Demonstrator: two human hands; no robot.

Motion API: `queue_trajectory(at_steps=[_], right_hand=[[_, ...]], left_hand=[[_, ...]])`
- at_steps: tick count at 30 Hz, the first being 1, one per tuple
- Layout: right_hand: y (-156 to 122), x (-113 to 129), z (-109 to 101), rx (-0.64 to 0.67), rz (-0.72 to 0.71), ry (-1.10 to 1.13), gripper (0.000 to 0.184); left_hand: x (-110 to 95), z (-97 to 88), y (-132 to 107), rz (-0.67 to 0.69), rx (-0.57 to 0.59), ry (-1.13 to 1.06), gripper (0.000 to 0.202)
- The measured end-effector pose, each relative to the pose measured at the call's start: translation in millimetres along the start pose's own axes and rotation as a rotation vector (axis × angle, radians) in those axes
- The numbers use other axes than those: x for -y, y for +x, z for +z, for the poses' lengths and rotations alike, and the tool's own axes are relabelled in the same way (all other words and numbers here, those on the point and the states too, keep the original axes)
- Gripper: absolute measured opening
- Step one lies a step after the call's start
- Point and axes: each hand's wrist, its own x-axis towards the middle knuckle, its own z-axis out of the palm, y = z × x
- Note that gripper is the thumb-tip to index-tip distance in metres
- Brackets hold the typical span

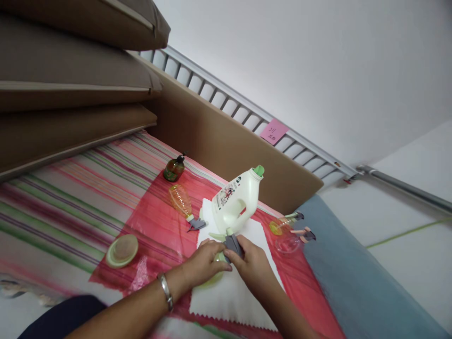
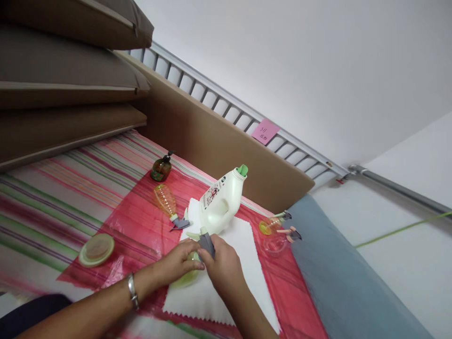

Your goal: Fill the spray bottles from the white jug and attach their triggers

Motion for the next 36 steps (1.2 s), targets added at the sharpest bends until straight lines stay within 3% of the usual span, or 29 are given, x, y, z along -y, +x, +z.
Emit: queue_trajectory(at_steps=[2, 4, 7, 9, 13, 14, 17, 19, 21, 26, 30, 32, 36], right_hand=[[0, 0, 0, 0.0, 0.0, 0.006, 0.012], [0, 2, 1, -0.005, -0.004, -0.007, 0.011], [-1, 6, 2, -0.002, -0.014, -0.041, 0.011], [-1, 6, 2, -0.001, -0.014, -0.047, 0.012], [0, 3, 1, 0.002, -0.009, -0.024, 0.011], [0, 3, 1, 0.001, -0.012, -0.021, 0.011], [0, 5, 2, -0.002, -0.016, -0.032, 0.012], [0, 7, 3, -0.004, -0.015, -0.042, 0.012], [0, 7, 2, -0.006, -0.018, -0.039, 0.013], [2, 1, 1, -0.005, -0.03, -0.007, 0.013], [2, 2, 4, -0.024, -0.031, -0.018, 0.014], [1, 3, 4, -0.019, -0.036, -0.023, 0.014], [0, 4, 4, -0.01, -0.045, -0.013, 0.012]], left_hand=[[-1, -0.2, 0, -0.01, -0.008, 0.023, 0.029], [-1, 5.2, -3, -0.064, -0.121, 0.043, 0.043], [1, 13.1, -5, -0.128, -0.249, 0.048, 0.035], [3, 11.0, -4, -0.103, -0.218, 0.029, 0.024], [1, -2.3, 0, -0.031, -0.003, -0.021, 0.018], [0, -3.1, 0, -0.031, -0.022, -0.006, 0.022], [-4, 3.4, -5, -0.086, -0.228, 0.038, 0.035], [-4, 8.3, -7, -0.117, -0.299, 0.028, 0.032], [-3, 6.4, -5, -0.116, -0.267, -0.002, 0.025], [-7, -14.7, 2, -0.062, 0.04, -0.077, 0.015], [-8, -7.3, -2, -0.113, -0.141, 0.053, 0.036], [-6, 0.2, -4, -0.109, -0.207, 0.052, 0.033], [-1, 0.6, -1, -0.063, -0.121, -0.031, 0.021]])
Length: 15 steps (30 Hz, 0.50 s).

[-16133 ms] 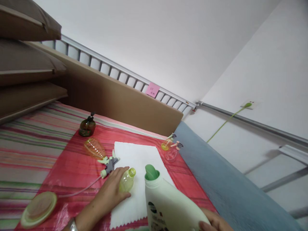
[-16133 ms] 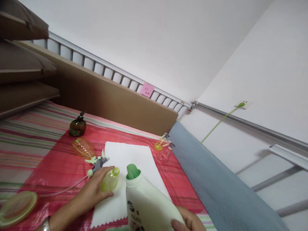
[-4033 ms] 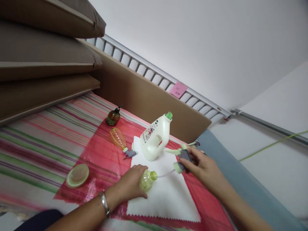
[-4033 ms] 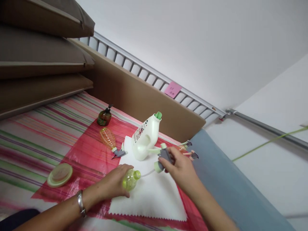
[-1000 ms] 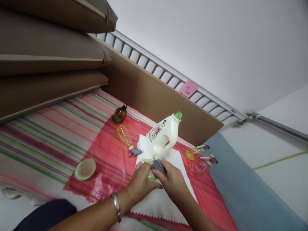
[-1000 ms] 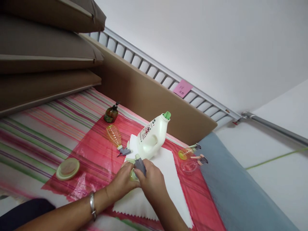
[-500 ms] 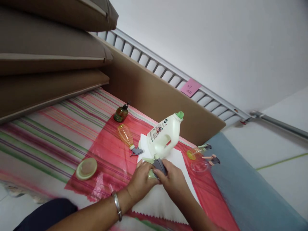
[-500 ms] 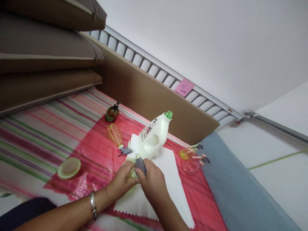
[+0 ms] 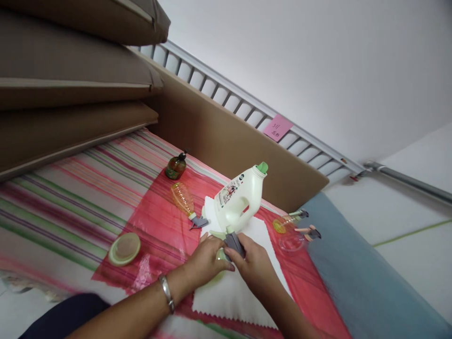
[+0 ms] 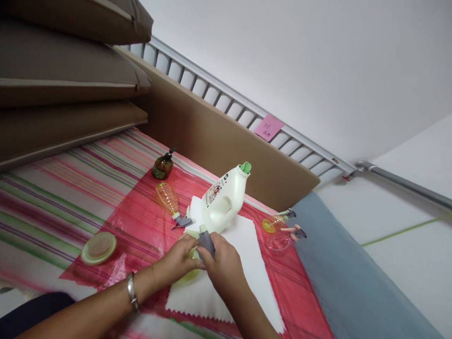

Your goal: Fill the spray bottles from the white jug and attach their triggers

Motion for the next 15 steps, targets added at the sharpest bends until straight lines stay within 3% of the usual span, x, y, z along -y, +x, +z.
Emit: queue_trajectory(at_steps=[7, 9, 12, 15], right_hand=[[-4, 2, -2, -0.014, -0.007, 0.033, 0.004], [-6, 5, -2, -0.04, 0.006, 0.015, 0.005], [-7, 8, -1, -0.076, 0.028, -0.009, 0.007], [-8, 10, 0, -0.075, 0.023, -0.017, 0.007]], left_hand=[[-2, -18.8, 8, -0.098, 0.331, -0.339, 0.019], [0, -15.9, 7, -0.102, 0.282, -0.297, 0.024], [6, -2.9, 2, -0.105, 0.05, -0.192, 0.037], [8, 7.6, -3, -0.096, -0.061, -0.214, 0.03]])
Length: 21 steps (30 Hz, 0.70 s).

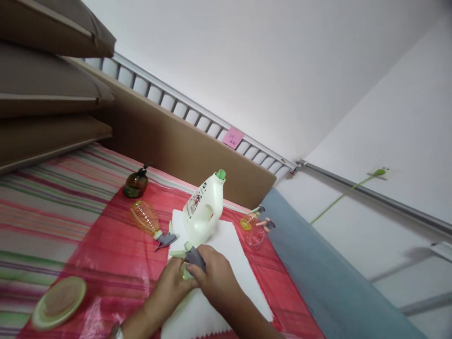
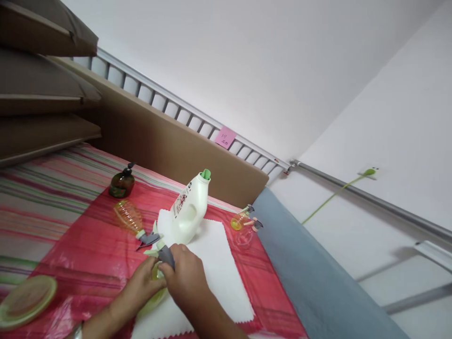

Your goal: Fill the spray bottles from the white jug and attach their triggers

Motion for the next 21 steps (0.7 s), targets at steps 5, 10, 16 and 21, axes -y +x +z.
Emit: queue_trajectory(at_steps=[5, 10, 16, 21], right_hand=[[2, -3, -3, 0.064, -0.022, 0.035, 0.005], [7, -8, -3, 0.086, -0.021, 0.049, 0.005], [8, -9, -2, 0.09, -0.026, 0.042, 0.006], [8, -11, -3, 0.1, -0.037, 0.057, 0.006]], left_hand=[[-13, -9.9, 5, 0.02, 0.262, -0.186, 0.022], [-17, -16.6, 6, -0.051, 0.263, -0.111, 0.032], [-12, -5.9, 3, 0.034, 0.124, -0.211, 0.035], [-18, -16.8, 9, -0.003, 0.316, -0.241, 0.023]])
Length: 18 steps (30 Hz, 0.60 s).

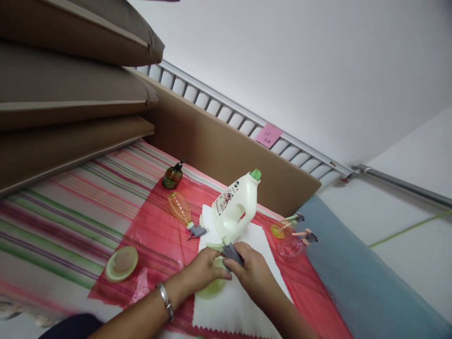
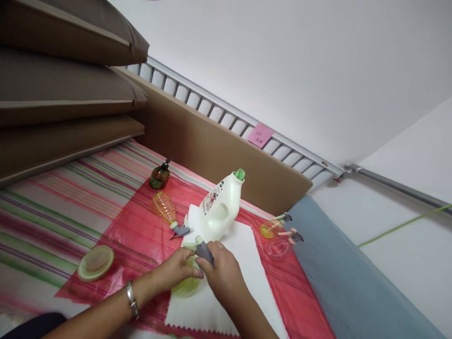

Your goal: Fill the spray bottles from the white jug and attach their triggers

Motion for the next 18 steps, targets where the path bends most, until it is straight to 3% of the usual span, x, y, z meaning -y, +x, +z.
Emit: queue_trajectory(at_steps=[3, 5, 9, 11, 18], right_hand=[[0, 0, -1, -0.003, -0.004, -0.014, 0.005], [1, 0, -1, -0.007, -0.006, -0.015, 0.005], [1, 1, -1, 0.003, 0.016, -0.026, 0.006], [1, 0, 0, -0.001, 0.017, -0.033, 0.006], [0, -1, 0, 0.013, 0.01, -0.002, 0.007]], left_hand=[[-5, -4.2, -1, -0.075, 0.062, 0.035, 0.016], [-4, -2.8, -2, -0.068, 0.036, 0.094, 0.018], [7, 7.5, -3, -0.04, -0.221, 0.131, 0.053], [13, 11.7, -3, -0.011, -0.278, 0.086, 0.052], [10, 6.9, 0, 0.07, -0.14, 0.038, 0.027]])
